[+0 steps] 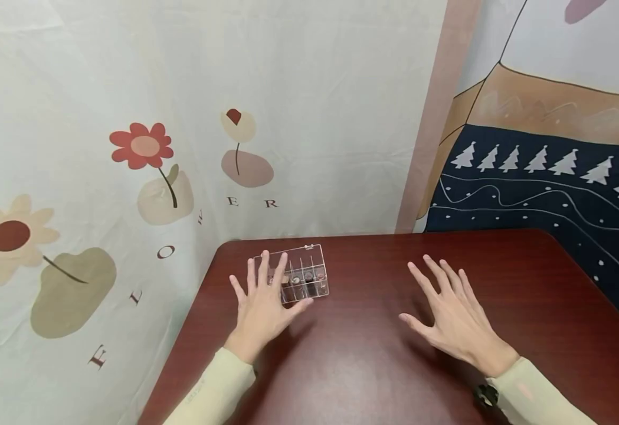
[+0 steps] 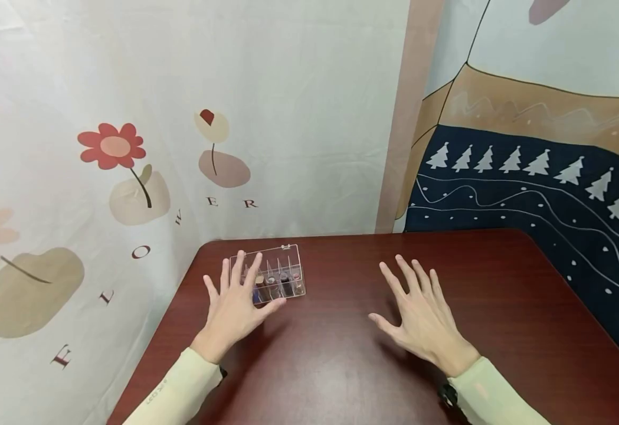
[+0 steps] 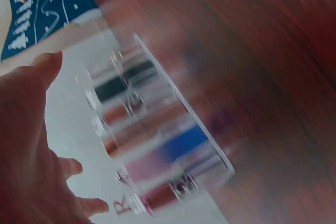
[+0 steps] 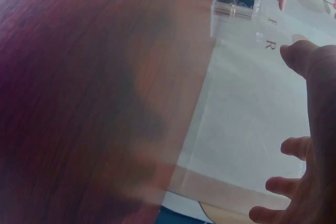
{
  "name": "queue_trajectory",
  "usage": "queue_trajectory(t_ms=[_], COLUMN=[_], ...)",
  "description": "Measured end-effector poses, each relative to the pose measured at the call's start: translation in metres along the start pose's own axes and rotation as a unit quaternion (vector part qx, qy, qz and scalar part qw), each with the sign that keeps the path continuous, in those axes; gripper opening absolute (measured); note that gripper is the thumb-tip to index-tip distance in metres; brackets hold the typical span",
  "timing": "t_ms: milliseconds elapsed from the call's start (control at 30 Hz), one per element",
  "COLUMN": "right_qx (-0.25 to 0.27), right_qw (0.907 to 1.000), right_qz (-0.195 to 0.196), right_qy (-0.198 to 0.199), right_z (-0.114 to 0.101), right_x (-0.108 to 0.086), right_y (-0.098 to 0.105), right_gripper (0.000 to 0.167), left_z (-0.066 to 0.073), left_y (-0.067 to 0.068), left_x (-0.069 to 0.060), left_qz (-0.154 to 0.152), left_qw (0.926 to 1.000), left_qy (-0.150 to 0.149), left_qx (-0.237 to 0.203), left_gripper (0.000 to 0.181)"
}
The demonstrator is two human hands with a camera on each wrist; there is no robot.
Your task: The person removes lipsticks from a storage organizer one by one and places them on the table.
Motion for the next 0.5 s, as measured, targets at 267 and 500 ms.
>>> queue_trajectory(t_ms=[267, 500], right_qx=[0.007, 0.014], right_qw=[0.9999, 0.9994], right_qz=[-0.001, -0.003], right_qy=[0.014, 0.031], right_z=[-0.006, -0.011], right_x=[0.008, 0.013], right_y=[-0.006, -0.011], right_gripper=[0.105, 0.101], left_z=[-0.030, -0.048], left_y=[-0.002, -0.009], left_x=[0.013, 0.020], left_qz=[-0.019, -0.032], left_qw=[0.9997, 0.9994], left_qy=[0.012, 0.001], left_qx=[-0.009, -0.015], left_gripper=[0.123, 0.127])
Point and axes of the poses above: each hand's wrist, its own x-axis towards the middle knuckle, its own y-axis out of the back of the hand, z = x × y, the point moved 1 cm from there along x, towards the middle knuckle, and after that the axes turned 13 degrees about x, right-handed, at the moved point
